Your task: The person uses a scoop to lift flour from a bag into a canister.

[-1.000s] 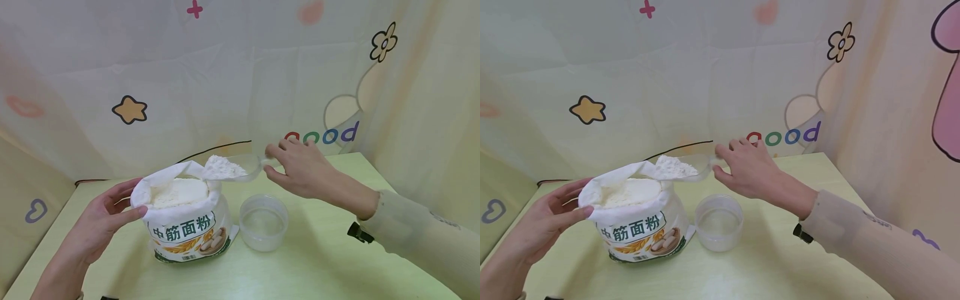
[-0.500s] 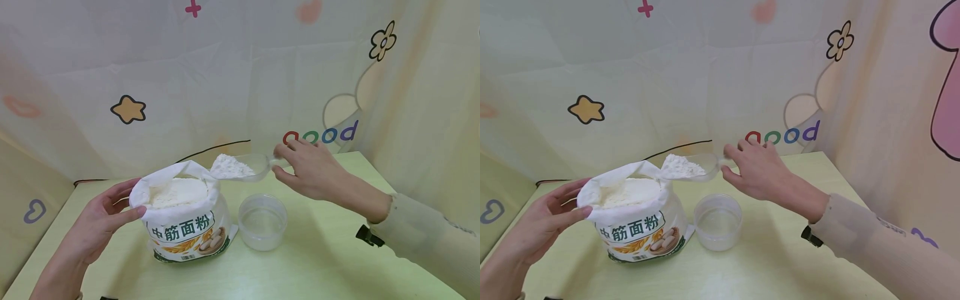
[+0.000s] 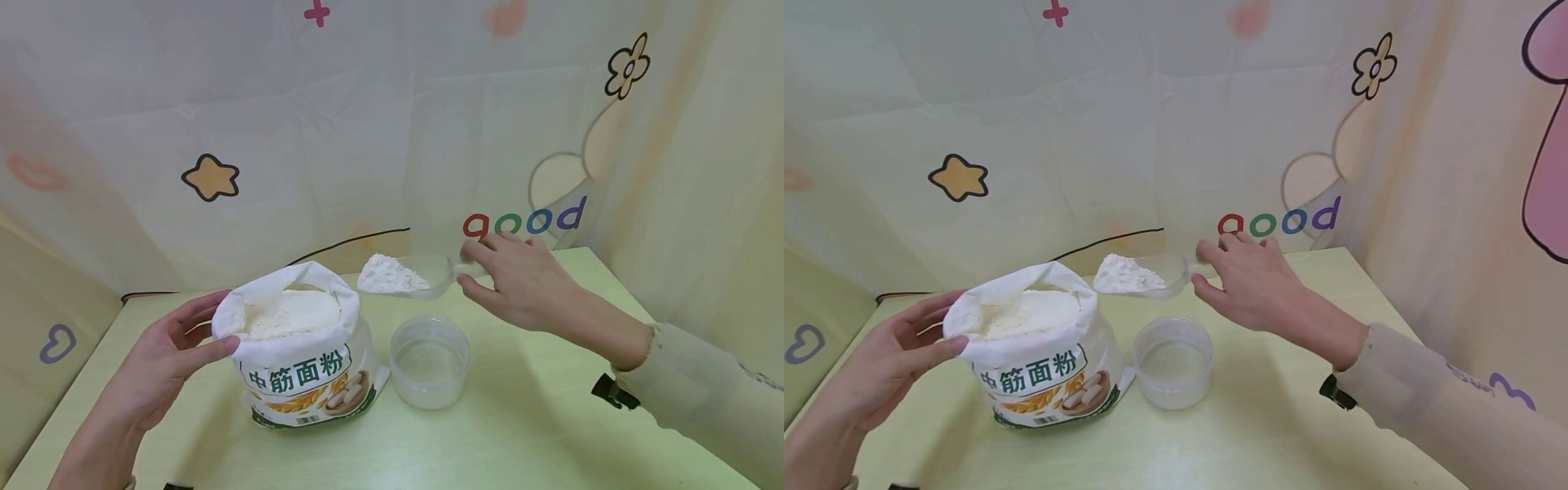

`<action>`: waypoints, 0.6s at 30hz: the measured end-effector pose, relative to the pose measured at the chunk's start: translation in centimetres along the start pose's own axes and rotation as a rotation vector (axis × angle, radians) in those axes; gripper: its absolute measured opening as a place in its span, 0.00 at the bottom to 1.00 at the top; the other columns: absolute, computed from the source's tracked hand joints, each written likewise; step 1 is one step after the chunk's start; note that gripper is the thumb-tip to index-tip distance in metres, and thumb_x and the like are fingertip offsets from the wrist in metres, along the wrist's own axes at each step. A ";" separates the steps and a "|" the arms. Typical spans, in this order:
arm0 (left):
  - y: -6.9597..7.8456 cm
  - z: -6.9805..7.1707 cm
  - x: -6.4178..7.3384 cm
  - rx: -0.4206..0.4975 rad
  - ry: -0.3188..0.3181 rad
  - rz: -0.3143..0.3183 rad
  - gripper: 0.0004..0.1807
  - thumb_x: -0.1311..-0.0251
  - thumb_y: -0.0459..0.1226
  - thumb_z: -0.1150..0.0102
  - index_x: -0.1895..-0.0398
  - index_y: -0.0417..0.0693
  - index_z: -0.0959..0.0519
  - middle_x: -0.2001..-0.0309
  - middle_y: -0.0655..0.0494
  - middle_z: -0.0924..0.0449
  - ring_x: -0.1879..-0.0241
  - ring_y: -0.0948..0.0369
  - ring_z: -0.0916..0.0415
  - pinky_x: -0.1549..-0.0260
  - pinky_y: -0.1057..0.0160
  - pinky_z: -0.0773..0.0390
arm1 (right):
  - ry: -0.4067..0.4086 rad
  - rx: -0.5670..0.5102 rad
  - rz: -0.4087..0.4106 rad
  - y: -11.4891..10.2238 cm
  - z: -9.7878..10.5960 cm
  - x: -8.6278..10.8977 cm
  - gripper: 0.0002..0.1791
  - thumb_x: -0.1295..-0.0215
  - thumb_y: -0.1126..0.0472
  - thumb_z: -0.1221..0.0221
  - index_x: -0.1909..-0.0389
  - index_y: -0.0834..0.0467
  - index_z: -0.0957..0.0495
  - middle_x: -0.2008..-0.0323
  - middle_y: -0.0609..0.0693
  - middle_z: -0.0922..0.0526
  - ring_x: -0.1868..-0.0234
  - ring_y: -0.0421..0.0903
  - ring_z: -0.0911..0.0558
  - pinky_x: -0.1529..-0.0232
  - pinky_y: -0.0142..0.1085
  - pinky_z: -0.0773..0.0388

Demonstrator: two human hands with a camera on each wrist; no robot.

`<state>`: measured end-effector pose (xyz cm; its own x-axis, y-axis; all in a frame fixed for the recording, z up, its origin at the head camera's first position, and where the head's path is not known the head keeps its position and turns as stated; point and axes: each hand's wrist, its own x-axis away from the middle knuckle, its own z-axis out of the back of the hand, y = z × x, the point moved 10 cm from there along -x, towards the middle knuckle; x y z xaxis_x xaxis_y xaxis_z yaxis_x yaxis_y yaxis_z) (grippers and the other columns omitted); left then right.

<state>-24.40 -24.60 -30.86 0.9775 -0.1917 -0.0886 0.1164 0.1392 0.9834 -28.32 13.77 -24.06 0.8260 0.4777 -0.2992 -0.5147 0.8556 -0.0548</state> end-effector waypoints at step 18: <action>0.0 -0.1 0.0 0.018 -0.010 -0.008 0.34 0.33 0.25 0.36 0.25 0.43 0.35 0.35 0.54 0.30 0.43 0.61 0.23 0.48 0.69 0.22 | -0.021 -0.001 -0.029 1.2 -0.6 1.1 0.18 0.27 0.48 0.46 0.45 0.54 0.19 0.58 0.51 0.19 0.54 0.52 0.22 0.60 0.52 0.30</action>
<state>-24.38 -24.54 -30.88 0.9748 -0.2019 -0.0946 0.1206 0.1207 0.9853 -28.16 15.16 -24.98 0.8450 0.4572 -0.2772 -0.4911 0.8687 -0.0643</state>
